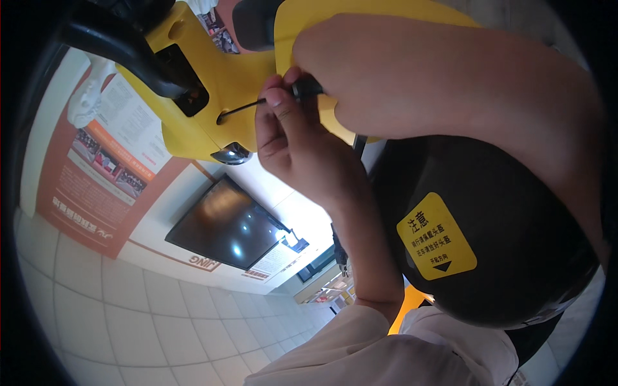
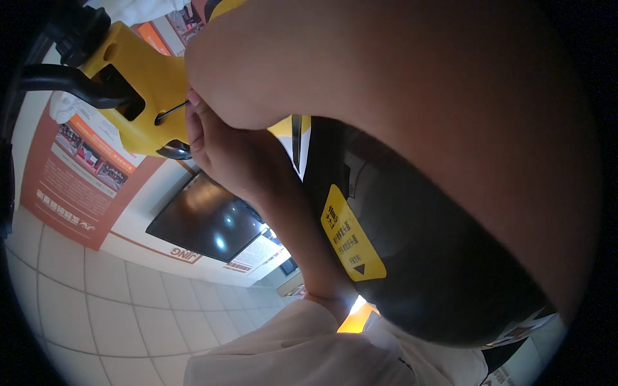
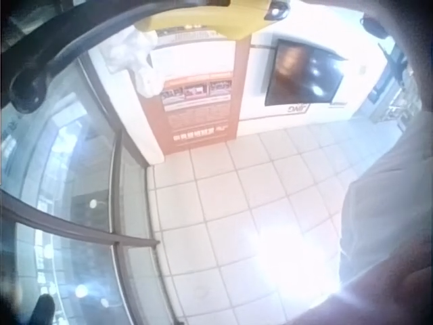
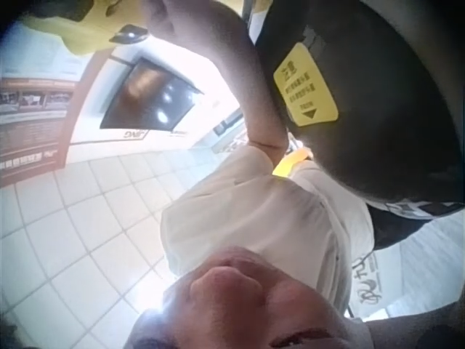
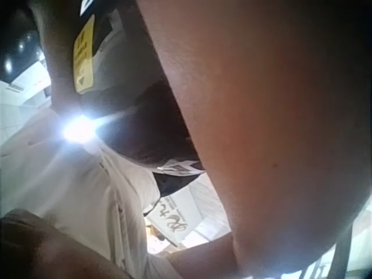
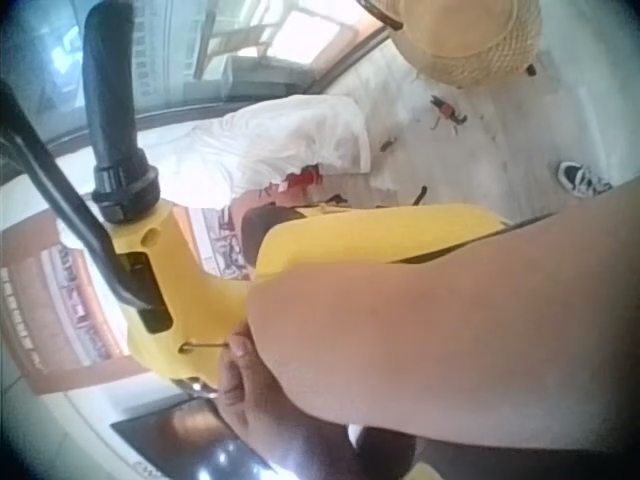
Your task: Repair and disassemble parts of a yellow electric scooter using hand tools.
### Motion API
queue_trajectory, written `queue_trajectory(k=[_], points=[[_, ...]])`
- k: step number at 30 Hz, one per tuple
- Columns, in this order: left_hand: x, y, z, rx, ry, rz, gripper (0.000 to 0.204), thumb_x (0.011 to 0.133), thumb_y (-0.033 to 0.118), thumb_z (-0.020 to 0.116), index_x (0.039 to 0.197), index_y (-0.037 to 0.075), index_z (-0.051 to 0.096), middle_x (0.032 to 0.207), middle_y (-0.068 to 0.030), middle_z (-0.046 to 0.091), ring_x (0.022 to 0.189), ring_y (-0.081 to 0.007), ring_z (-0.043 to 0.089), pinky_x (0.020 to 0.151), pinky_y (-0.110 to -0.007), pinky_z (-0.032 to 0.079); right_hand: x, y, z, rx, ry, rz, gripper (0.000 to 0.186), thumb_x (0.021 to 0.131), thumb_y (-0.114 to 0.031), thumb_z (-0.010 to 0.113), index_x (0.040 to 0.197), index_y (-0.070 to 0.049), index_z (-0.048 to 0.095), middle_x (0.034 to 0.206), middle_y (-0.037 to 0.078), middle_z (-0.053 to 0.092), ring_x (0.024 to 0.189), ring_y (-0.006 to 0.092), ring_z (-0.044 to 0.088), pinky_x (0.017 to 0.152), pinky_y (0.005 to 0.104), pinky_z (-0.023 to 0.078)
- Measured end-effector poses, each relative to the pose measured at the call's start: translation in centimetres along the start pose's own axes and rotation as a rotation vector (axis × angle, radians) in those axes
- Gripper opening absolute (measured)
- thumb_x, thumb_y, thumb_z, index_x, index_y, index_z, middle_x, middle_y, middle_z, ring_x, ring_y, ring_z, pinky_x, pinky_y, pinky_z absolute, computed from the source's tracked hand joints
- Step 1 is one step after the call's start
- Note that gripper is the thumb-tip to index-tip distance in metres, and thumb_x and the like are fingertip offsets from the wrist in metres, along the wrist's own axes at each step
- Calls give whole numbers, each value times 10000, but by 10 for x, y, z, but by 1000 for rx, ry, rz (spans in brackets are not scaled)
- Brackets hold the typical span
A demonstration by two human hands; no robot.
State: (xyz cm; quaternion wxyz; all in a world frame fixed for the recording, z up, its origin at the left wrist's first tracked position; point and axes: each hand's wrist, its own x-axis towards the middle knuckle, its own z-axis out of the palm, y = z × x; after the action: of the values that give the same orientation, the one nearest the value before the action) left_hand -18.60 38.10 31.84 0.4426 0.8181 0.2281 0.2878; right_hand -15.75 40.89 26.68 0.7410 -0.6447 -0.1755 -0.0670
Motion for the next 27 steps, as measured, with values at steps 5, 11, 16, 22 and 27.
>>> queue_trajectory(k=[5,11,16,22,27], points=[[6,-8,-3,-129,-85,19,230,942,190,613,953,-38,642,895,-131,689,833,-166,668,806,-294,548,-2,-15,8,49,25,44,290,866,-213,605,1112,-64,568,977,92,613,912,212,622,780,313,527],[4,1,-5,67,-39,-45,265,929,236,637,911,-29,645,885,-111,692,795,-145,664,774,-265,542,-5,-17,11,51,46,86,299,868,-221,602,1119,-65,560,986,90,609,919,210,620,783,311,528],[-2,10,9,-16,-45,-54,213,928,170,633,986,-34,613,960,-135,689,860,-159,660,856,-277,514,-6,-9,8,29,66,108,305,870,-228,601,1125,-66,552,995,88,606,924,208,618,785,311,528],[-1,-5,-8,-22,-166,-3,196,891,65,661,1038,-42,588,992,-149,691,913,-178,665,905,-286,491,-3,-13,8,44,113,139,314,873,-236,598,1132,-67,543,1004,86,602,931,206,616,788,309,529],[7,-8,1,60,-46,-36,206,877,113,695,991,-32,604,957,-138,696,881,-174,668,870,-261,499,-7,-18,11,59,130,181,321,875,-243,596,1137,-69,536,1013,85,599,937,204,614,790,309,529]])
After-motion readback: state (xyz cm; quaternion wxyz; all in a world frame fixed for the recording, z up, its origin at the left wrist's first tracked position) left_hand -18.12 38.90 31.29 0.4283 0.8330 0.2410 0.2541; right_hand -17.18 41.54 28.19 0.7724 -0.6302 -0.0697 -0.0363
